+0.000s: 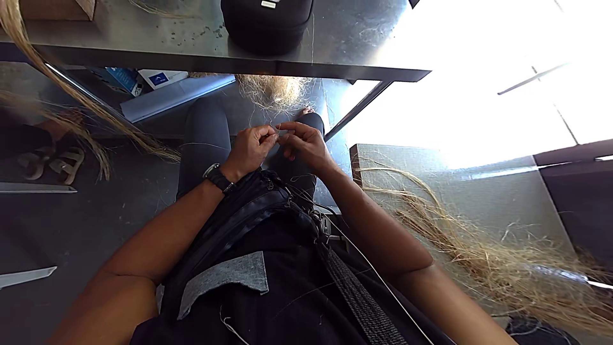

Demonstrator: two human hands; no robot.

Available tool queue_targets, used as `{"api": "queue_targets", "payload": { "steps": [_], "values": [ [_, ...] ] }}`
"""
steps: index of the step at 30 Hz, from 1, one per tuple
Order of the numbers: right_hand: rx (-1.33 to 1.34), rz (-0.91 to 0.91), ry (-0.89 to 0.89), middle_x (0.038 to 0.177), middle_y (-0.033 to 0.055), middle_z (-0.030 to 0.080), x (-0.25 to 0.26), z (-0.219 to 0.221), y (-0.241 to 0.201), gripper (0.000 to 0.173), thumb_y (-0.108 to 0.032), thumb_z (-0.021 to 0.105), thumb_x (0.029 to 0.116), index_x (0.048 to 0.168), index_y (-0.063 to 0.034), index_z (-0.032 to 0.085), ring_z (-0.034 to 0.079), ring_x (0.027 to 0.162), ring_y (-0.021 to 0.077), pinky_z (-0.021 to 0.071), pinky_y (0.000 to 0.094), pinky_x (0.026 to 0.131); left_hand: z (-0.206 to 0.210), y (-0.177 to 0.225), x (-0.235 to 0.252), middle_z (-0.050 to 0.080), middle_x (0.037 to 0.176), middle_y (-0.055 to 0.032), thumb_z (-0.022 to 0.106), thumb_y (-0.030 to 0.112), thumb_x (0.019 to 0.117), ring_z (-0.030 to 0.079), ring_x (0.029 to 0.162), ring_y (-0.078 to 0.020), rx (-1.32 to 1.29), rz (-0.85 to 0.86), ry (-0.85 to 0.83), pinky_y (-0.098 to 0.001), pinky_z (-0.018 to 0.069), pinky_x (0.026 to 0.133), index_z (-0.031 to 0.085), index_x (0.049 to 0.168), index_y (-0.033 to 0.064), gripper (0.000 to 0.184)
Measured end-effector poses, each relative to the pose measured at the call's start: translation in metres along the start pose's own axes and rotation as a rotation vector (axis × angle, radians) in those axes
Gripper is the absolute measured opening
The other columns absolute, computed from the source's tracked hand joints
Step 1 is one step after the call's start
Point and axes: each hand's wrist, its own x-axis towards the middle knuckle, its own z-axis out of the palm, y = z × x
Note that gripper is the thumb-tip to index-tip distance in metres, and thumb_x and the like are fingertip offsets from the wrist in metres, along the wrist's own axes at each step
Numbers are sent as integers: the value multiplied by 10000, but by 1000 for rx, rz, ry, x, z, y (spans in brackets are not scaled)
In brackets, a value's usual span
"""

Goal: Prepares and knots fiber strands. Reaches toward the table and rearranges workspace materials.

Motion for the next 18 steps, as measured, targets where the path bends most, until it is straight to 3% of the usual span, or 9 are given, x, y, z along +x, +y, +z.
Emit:
{"api": "queue_targets", "payload": {
  "steps": [4,9,13,18],
  "values": [
    [-45,-11,96,849,72,695,0,-2,-1,241,-81,530,1039,1177,4,709,567,550,89,504,243,500,-1,-2,1,623,716,24,591,250,1038,557,624,-76,2,11,-68,-302,465,610,728,943,121,211],
    [18,14,186,859,91,684,1,-4,0,199,-101,540,1033,1163,17,633,596,563,124,522,264,499,0,-3,1,647,744,35,591,268,1042,567,638,-53,-45,4,-95,-280,474,632,746,966,124,225],
    [4,132,103,904,96,707,0,-1,-3,205,-126,569,1044,1116,19,693,614,598,117,533,260,533,-1,-4,3,644,725,29,596,243,1051,550,591,-57,-178,-64,-76,-242,465,578,752,992,105,216],
    [-7,78,77,900,89,727,-3,5,-1,162,-85,617,1021,1117,20,697,655,630,113,562,251,556,0,-6,3,623,699,23,597,238,1050,545,580,-62,-212,-99,-84,-239,458,564,734,960,92,220]
  ]
}}
